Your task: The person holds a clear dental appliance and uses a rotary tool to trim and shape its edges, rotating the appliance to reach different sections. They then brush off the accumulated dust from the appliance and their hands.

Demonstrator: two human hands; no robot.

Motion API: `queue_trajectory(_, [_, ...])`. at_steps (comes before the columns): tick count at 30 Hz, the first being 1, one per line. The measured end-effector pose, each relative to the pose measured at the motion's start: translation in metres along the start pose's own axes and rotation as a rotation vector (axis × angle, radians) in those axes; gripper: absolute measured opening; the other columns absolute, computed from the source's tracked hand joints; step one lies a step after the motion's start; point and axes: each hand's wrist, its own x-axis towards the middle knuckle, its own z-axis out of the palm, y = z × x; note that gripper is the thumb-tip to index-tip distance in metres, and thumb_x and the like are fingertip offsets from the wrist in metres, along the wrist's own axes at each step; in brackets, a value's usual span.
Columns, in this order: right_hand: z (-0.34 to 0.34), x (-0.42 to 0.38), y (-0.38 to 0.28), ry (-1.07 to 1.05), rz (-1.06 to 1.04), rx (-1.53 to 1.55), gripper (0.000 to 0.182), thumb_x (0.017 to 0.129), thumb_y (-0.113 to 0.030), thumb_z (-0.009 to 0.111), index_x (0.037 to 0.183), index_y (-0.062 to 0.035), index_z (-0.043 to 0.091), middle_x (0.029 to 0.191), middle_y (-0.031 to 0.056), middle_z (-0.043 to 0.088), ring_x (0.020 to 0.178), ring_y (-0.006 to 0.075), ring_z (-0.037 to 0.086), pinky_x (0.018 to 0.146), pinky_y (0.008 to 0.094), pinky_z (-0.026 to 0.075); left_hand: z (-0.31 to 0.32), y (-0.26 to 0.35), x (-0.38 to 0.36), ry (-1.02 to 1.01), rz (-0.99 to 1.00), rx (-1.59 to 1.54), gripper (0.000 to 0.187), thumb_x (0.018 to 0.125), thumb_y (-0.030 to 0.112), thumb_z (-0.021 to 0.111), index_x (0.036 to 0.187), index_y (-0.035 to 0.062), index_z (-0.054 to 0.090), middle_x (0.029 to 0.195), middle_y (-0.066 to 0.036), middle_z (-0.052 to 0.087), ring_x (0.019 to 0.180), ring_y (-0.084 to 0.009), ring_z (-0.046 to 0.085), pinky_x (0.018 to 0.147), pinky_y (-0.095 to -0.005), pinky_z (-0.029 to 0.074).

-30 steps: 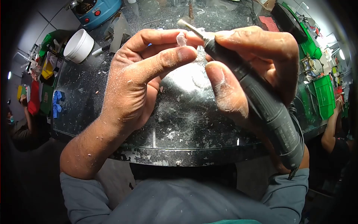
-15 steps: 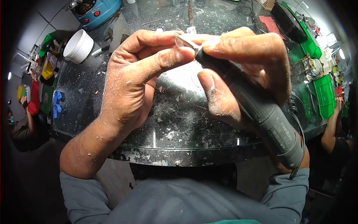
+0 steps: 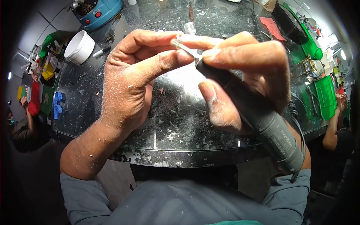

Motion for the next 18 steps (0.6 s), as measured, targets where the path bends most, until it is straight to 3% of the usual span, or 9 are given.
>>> queue_trajectory(14, [-0.0043,0.0022,-0.0015,-0.034,-0.013,-0.026,0.038,0.062,0.013,0.074,0.096,0.0042,0.059,0.085,0.0110,0.063,0.085,0.0155,0.066,0.077,0.0263,0.054,0.0023,0.0027,0.0011,0.015,0.038,0.085,0.025,0.084,-0.004,0.061,0.108,-0.0013,0.059,0.110,-0.014,0.065,0.105,-0.0184,0.061,0.097,-0.0306,0.045])
queue_trajectory(16, [-0.0074,0.0028,-0.0040,-0.114,0.002,-0.070,0.038,0.062,0.014,0.073,0.095,0.0041,0.060,0.084,0.0111,0.063,0.084,0.0160,0.066,0.077,0.0260,0.053,0.0019,0.0029,0.0014,0.020,0.039,0.059,0.025,0.083,-0.004,0.062,0.108,-0.0015,0.059,0.110,-0.014,0.065,0.105,-0.0188,0.061,0.097,-0.0309,0.045])
queue_trajectory(18, [-0.0039,0.0007,-0.0016,0.004,0.015,0.001,0.037,0.061,0.014,0.072,0.094,0.0035,0.060,0.084,0.0113,0.063,0.083,0.0171,0.067,0.076,0.0261,0.053,-0.0006,0.0018,0.0022,0.036,0.042,0.126,0.027,0.083,-0.005,0.062,0.110,-0.0023,0.060,0.113,-0.015,0.064,0.106,-0.0197,0.061,0.098,-0.0314,0.045])
